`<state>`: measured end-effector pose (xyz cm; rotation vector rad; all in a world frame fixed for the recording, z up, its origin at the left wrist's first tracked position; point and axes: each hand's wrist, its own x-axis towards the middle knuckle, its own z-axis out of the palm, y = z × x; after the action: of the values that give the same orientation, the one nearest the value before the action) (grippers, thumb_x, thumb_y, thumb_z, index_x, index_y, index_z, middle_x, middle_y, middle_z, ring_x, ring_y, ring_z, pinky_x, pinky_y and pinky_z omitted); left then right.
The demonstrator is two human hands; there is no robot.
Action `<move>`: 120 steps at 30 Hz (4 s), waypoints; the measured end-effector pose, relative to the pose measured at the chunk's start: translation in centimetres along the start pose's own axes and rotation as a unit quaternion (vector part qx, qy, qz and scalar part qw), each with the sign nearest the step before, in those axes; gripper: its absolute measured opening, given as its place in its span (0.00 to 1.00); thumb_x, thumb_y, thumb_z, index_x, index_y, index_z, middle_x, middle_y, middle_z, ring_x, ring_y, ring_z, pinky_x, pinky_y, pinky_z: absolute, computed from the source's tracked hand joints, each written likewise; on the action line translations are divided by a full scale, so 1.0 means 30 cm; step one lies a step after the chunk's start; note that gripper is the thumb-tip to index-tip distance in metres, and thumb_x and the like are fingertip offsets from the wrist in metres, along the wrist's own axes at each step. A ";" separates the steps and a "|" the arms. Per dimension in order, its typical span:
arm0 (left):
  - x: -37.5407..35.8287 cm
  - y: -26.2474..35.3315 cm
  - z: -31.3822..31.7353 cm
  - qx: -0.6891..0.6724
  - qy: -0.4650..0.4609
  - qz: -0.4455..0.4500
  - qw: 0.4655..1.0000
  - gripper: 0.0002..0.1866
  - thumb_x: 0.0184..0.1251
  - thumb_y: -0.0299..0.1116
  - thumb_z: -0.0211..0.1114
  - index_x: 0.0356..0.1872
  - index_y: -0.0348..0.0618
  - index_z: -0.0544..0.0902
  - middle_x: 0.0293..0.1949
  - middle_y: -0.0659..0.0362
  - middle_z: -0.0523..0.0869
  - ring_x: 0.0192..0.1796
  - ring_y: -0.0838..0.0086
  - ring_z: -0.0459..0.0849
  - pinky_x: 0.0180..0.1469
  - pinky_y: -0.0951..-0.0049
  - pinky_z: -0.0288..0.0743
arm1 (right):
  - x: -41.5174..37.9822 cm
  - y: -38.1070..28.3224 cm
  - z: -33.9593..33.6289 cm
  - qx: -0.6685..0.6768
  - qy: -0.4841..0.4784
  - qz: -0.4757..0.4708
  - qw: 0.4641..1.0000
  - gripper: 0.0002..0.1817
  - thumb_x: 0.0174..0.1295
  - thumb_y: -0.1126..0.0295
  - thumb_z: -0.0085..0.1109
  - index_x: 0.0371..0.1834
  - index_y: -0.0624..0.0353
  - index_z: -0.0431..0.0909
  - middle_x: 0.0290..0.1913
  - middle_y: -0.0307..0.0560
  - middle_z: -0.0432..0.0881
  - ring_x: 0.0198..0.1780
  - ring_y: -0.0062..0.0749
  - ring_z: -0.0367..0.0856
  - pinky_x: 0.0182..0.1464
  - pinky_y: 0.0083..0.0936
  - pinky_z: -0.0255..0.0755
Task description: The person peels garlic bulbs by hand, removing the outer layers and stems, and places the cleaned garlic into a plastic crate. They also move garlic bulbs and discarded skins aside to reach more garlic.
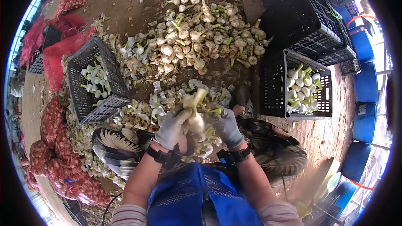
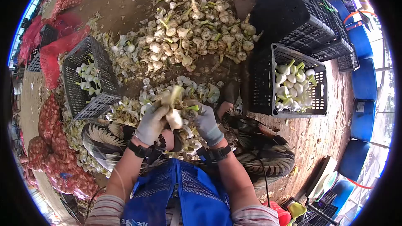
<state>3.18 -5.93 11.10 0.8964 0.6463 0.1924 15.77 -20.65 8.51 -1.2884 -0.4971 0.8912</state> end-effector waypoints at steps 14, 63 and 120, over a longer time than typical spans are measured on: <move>0.013 0.010 -0.011 0.396 0.060 0.099 0.911 0.30 0.67 0.40 0.67 0.65 0.36 0.70 0.51 0.45 0.83 0.51 0.66 0.84 0.54 0.70 0.77 | 0.015 -0.019 0.028 -0.257 0.082 -0.174 0.947 0.17 0.54 0.80 0.64 0.49 0.60 0.80 0.51 0.49 0.81 0.54 0.43 0.80 0.56 0.31 0.74; -0.041 0.060 0.010 0.403 -0.076 0.283 0.867 0.14 0.68 0.23 0.63 0.54 0.36 0.82 0.40 0.59 0.83 0.36 0.77 0.82 0.39 0.76 0.76 | -0.007 -0.066 -0.018 -0.071 0.036 0.001 0.997 0.09 0.67 0.74 0.57 0.46 0.67 0.79 0.40 0.40 0.83 0.42 0.21 0.78 0.48 0.20 0.73; 0.161 -0.110 -0.111 0.339 0.089 0.017 0.936 0.08 0.66 0.23 0.62 0.44 0.36 0.86 0.37 0.59 0.90 0.38 0.79 0.86 0.44 0.76 0.79 | 0.616 0.251 -0.165 -0.049 0.168 0.037 0.984 0.27 0.62 0.79 0.57 0.67 0.63 0.70 0.61 0.54 0.77 0.58 0.44 0.81 0.58 0.35 0.78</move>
<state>4.68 -3.76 4.92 1.5694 0.8880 0.0770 28.19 -8.77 -2.76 -1.5204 -0.2289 0.6965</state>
